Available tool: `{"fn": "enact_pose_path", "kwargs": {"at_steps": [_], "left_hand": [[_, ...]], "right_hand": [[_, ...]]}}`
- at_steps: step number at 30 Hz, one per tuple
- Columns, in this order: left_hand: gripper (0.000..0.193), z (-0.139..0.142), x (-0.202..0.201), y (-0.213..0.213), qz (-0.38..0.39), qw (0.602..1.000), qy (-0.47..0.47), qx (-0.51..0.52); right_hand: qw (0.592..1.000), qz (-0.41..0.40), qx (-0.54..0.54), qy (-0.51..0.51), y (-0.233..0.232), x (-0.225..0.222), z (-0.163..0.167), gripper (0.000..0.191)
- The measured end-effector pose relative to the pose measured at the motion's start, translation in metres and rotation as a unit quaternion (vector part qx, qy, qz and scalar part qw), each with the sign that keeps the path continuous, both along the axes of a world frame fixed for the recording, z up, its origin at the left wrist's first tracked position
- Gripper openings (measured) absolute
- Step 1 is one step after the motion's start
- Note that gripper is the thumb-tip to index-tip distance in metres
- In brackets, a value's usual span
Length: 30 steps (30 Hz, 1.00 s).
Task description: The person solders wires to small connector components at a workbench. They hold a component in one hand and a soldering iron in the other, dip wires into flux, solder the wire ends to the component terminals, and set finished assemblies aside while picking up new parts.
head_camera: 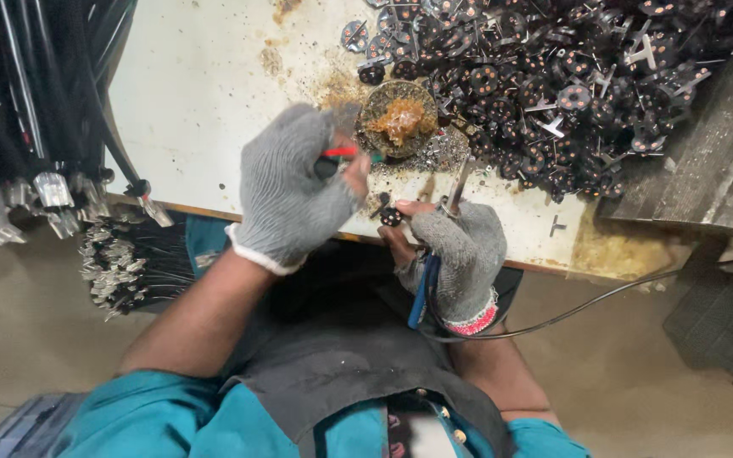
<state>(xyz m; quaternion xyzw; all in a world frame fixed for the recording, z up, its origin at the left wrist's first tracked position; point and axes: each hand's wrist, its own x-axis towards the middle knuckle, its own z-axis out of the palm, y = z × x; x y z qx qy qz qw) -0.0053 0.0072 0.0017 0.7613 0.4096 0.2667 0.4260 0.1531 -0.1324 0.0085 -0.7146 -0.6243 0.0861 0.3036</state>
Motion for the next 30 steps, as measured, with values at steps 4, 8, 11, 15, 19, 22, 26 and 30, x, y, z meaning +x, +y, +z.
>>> {"fn": "enact_pose_path", "kwargs": {"at_steps": [4, 8, 11, 15, 19, 22, 26, 30], "left_hand": [[0.013, 0.009, -0.014, -0.011, -0.102, 0.995, 0.023, -0.007], [0.016, 0.007, -0.013, -0.019, -0.157, 0.982, 0.092, 0.042], [0.020, 0.003, -0.010, -0.020, -0.180, 0.973, 0.130, 0.055], [0.022, 0.002, -0.010, -0.020, -0.185, 0.971, 0.135, 0.064], [0.022, 0.003, -0.008, -0.020, -0.189, 0.969, 0.141, 0.077], [0.020, 0.002, -0.008, -0.020, -0.194, 0.968, 0.138, 0.081], [0.023, 0.003, -0.007, -0.022, -0.186, 0.968, 0.135, 0.100], [0.031, 0.004, -0.007, -0.024, -0.179, 0.970, 0.125, 0.110]], "right_hand": [[0.999, -0.012, 0.011, -0.045, 0.000, -0.001, -0.002, 0.032], [0.820, -0.145, -0.208, 0.513, -0.018, 0.007, 0.009, 0.046], [0.924, -0.014, 0.041, 0.379, -0.030, 0.011, 0.006, 0.061], [0.980, -0.033, 0.033, 0.195, -0.043, 0.014, -0.006, 0.070], [0.999, 0.016, 0.018, 0.047, -0.051, 0.023, -0.015, 0.059], [0.997, 0.028, 0.060, 0.041, -0.050, 0.025, -0.023, 0.049], [0.996, 0.027, 0.056, 0.056, -0.053, 0.022, -0.017, 0.031], [0.992, 0.060, 0.077, 0.080, -0.048, 0.022, -0.016, 0.021]]}}
